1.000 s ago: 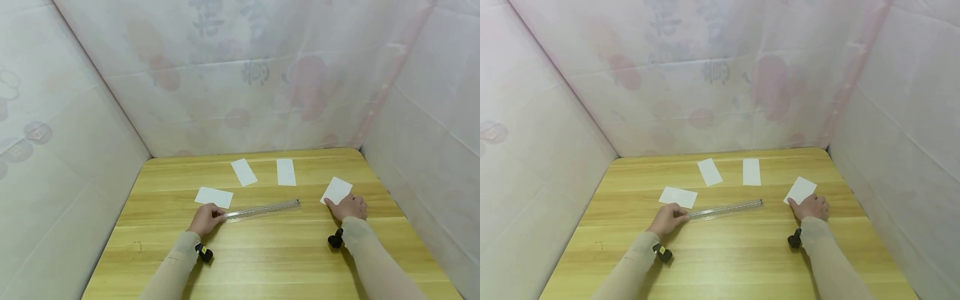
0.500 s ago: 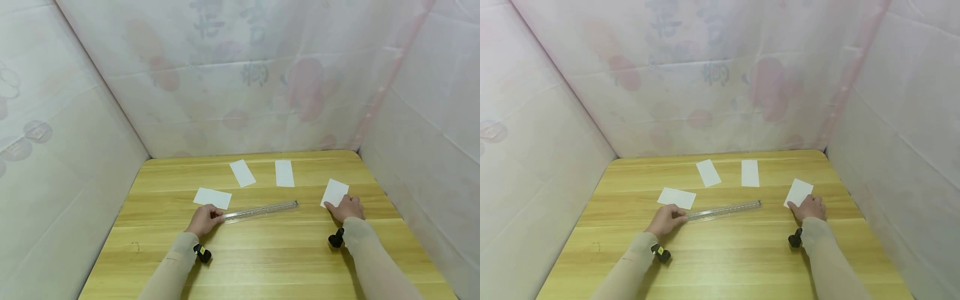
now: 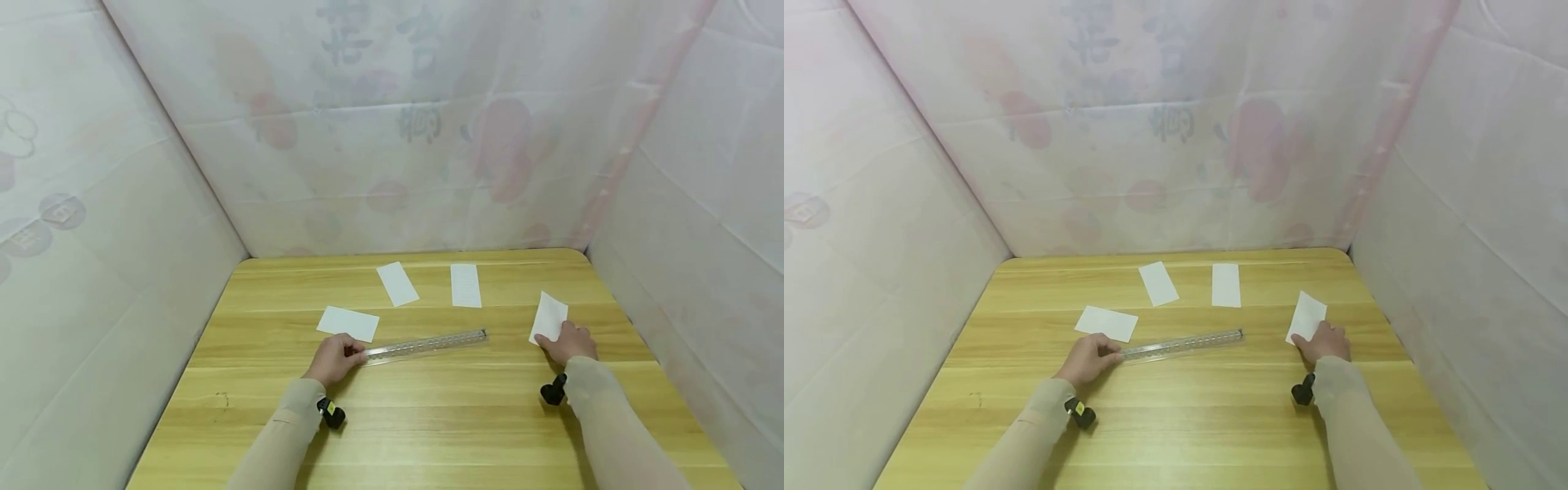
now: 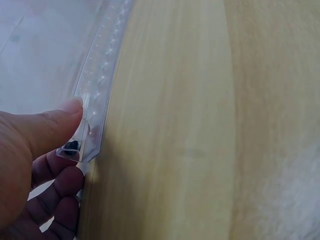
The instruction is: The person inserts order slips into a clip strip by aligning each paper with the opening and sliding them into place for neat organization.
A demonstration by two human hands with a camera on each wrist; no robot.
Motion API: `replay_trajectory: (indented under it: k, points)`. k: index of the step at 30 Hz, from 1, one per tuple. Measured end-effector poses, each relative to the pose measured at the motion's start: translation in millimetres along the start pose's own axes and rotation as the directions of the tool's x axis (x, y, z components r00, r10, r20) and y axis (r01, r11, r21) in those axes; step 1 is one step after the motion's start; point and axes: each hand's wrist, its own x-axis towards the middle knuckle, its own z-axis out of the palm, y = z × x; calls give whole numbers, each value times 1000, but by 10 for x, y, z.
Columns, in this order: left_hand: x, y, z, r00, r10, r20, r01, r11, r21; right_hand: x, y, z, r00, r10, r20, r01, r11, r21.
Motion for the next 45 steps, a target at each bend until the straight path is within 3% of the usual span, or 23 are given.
replay_trajectory:
  k: [16,26,34,38,45]
  points:
    - [-19,-66,38,999,-21,41,23,999,-46,-9,91,22,999,-48,0,48,998,29]
    - [-2,-95,38,999,-16,31,18,999,-45,-6,224,80,995,-59,-75,71,983,170]
    - [-13,-106,25,1000,-4,29,5,999,-42,-107,241,58,999,-22,-31,31,950,311]
    - [-6,-80,19,999,-15,35,16,999,-46,-137,212,52,999,-17,-34,26,948,317]
    - [11,-64,4,999,-9,37,11,999,-50,-145,133,67,994,-61,-90,85,951,299]
